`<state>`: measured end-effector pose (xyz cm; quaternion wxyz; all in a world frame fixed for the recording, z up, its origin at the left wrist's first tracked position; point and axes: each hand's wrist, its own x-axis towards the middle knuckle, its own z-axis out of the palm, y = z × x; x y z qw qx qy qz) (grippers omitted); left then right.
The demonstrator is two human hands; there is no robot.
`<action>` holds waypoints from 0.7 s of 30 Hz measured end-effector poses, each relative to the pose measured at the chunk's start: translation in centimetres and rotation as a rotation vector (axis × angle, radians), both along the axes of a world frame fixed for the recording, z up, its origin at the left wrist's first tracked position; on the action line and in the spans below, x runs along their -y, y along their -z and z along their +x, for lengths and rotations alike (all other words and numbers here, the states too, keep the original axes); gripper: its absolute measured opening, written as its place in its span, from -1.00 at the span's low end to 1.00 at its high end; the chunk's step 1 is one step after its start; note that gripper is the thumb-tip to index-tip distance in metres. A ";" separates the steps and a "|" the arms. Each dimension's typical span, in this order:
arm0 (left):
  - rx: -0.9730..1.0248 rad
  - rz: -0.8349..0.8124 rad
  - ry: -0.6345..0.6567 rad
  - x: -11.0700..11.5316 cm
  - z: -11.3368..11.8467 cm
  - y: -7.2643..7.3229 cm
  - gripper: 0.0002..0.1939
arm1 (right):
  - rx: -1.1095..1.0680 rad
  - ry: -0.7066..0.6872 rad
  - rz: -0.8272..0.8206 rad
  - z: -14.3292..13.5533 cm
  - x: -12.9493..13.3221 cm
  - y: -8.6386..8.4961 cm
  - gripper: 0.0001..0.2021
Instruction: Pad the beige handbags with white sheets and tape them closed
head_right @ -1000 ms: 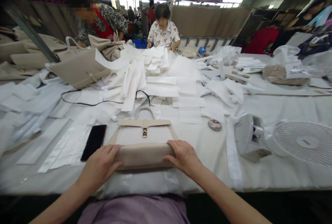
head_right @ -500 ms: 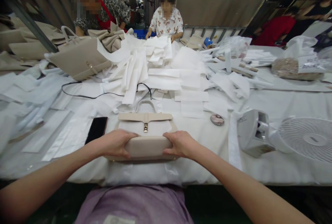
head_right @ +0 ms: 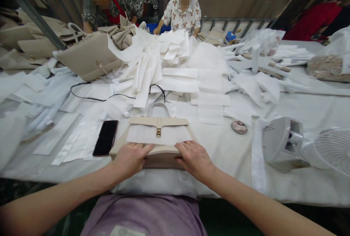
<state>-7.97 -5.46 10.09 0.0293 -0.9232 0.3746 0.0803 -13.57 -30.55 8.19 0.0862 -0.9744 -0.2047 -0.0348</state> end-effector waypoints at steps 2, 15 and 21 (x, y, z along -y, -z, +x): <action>0.024 -0.007 0.007 0.1 -0.1 0.5 -0.59 | 0.024 0.014 -0.006 -0.1 -0.2 0.1 -0.80; 0.295 -0.144 0.022 -0.8 -2.3 6.1 -0.54 | 0.432 -0.093 0.002 -1.3 0.2 6.6 -0.63; 0.255 -0.227 0.034 -0.9 -2.3 5.6 -0.53 | 0.361 -0.117 -0.008 -1.1 0.5 5.7 -0.56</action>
